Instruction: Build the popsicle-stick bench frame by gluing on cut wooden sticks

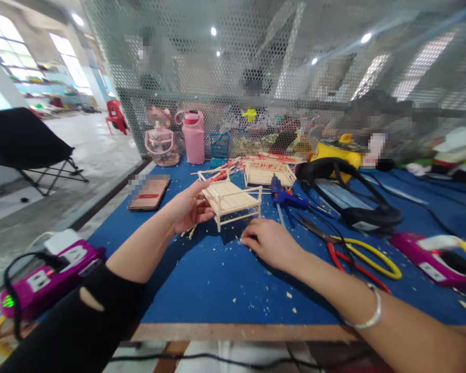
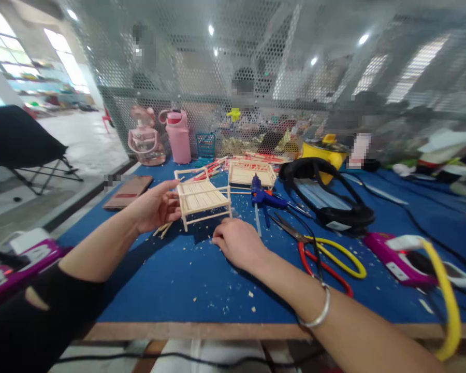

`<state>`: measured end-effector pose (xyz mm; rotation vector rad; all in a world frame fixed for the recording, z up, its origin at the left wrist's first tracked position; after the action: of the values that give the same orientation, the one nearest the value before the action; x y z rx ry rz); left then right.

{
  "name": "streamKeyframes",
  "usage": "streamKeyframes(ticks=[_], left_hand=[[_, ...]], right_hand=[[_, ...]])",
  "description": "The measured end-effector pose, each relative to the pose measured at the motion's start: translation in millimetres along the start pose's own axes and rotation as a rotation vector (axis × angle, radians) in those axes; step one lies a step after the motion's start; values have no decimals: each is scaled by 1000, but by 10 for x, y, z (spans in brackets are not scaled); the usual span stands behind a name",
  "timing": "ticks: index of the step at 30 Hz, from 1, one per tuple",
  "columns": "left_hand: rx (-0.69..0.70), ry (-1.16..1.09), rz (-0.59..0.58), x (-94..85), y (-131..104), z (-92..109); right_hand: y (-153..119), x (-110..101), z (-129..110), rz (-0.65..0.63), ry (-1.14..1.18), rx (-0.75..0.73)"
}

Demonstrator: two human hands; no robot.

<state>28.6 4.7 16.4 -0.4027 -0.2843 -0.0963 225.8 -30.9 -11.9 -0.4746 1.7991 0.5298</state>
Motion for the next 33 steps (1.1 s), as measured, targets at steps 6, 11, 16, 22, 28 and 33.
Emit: streamKeyframes(ticks=[6, 11, 16, 22, 28, 33], left_hand=[[12, 61, -46, 58, 281, -38], [106, 200, -72, 140, 405, -173], [267, 352, 270, 25, 282, -240], [458, 843, 287, 24, -78, -456], [680, 839, 323, 232, -32, -577], [780, 758, 381, 305, -118, -382]], right_hand=[[-163, -136, -47, 34, -49, -127], [-197, -241, 47, -7, 211, -118], [-202, -286, 96, 24, 435, -126], [-159, -297, 198, 156, 598, -22], [-134, -222, 223, 170, 796, 73], [-192, -393, 156, 317, 813, 6]])
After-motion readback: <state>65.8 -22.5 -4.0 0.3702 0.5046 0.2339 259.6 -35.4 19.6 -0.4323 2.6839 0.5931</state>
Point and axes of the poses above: each hand's wrist, its own y-axis towards the middle knuckle, its own x-axis out of the palm, z = x × y, the point moved 2 cm from there along y, towards the middle knuckle, and after that the axes turned 3 degrees about y, right-handed, at the moved point
